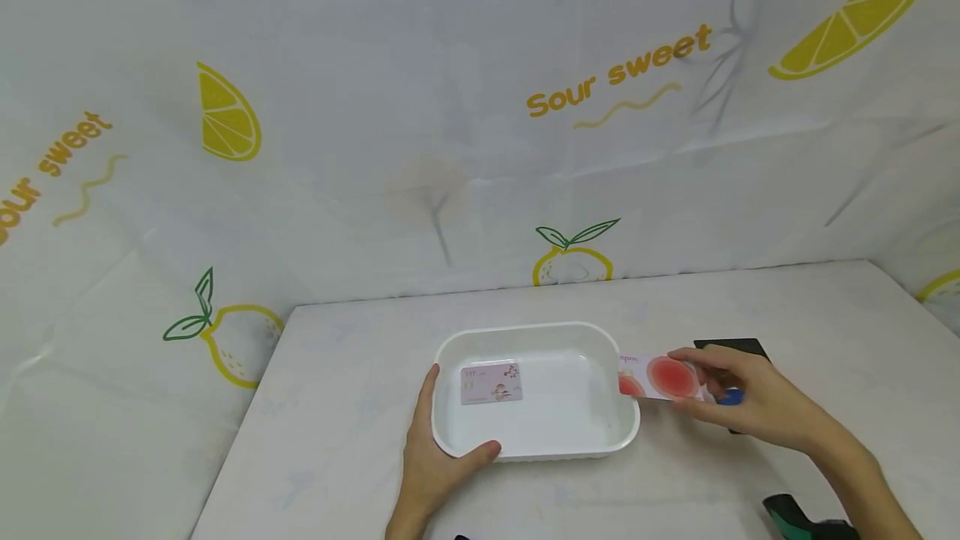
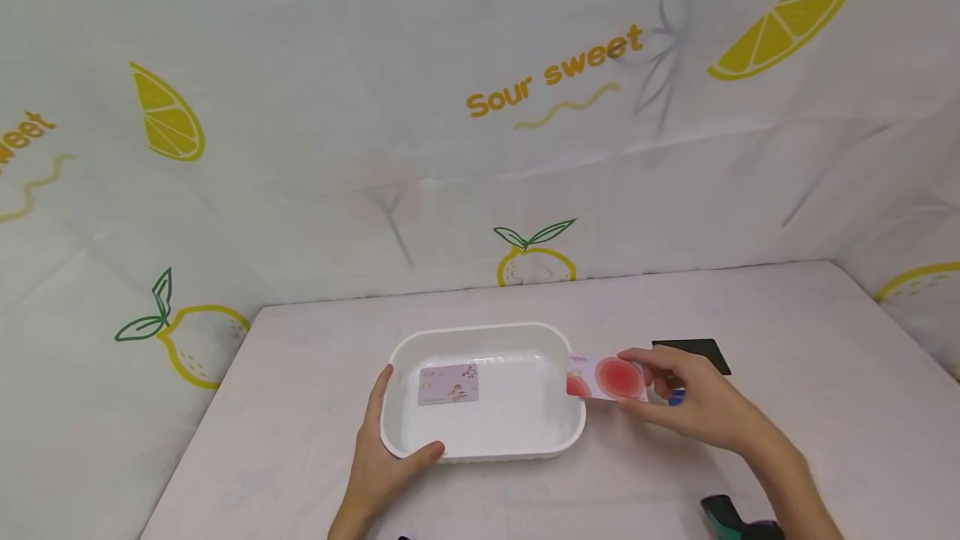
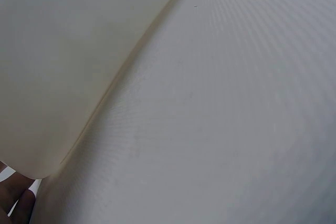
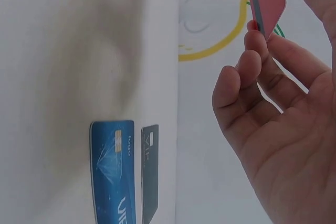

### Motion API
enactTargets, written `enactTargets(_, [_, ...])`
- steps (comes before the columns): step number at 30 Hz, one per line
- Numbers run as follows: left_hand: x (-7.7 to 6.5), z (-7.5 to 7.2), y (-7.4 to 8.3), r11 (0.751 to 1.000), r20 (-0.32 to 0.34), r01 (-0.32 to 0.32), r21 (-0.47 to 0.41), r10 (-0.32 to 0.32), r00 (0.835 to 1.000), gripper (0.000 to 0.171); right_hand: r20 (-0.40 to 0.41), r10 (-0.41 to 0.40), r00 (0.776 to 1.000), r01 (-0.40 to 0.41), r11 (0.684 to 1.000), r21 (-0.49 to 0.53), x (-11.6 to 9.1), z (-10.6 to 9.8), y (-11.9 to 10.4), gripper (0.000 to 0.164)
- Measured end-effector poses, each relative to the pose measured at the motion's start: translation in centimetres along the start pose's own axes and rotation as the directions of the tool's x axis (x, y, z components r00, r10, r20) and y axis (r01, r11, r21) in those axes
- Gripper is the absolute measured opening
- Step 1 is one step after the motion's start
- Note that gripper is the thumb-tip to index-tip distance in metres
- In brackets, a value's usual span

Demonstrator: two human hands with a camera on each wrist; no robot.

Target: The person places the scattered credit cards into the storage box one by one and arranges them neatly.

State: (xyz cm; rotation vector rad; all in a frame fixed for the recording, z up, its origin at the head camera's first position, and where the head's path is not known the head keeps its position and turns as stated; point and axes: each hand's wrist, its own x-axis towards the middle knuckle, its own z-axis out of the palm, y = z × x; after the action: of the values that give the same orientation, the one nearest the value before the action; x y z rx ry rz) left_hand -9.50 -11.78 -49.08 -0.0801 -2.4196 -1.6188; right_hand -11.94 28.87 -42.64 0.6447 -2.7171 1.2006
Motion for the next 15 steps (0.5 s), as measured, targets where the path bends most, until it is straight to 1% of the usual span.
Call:
enactTargets(5, [0.0, 0.0, 0.0, 1.0, -0.003, 0.005, 0.007, -0.005, 1.0, 0.125, -0.003, -0.034, 0.999, 0.034, 0.999, 0.02, 0.4, 0.6, 0.0, 0.053])
enactTargets(11, [0.0, 0.0, 0.1, 1.0, -0.007, 0.021, 0.007, -0.02, 1.0, 0.125, -0.024, -0.084, 0.996, 0.084, 0.996, -0.005, 0.8, 1.0, -0.2, 0.054])
enactTargets(15, [0.0, 0.0, 0.0, 1.0, -0.01, 0.016, 0.011, -0.016, 1.0, 0.125, -0.026, -0.11, 0.994, 0.11, 0.994, -0.017, 1.2, 1.2, -0.7, 0.053])
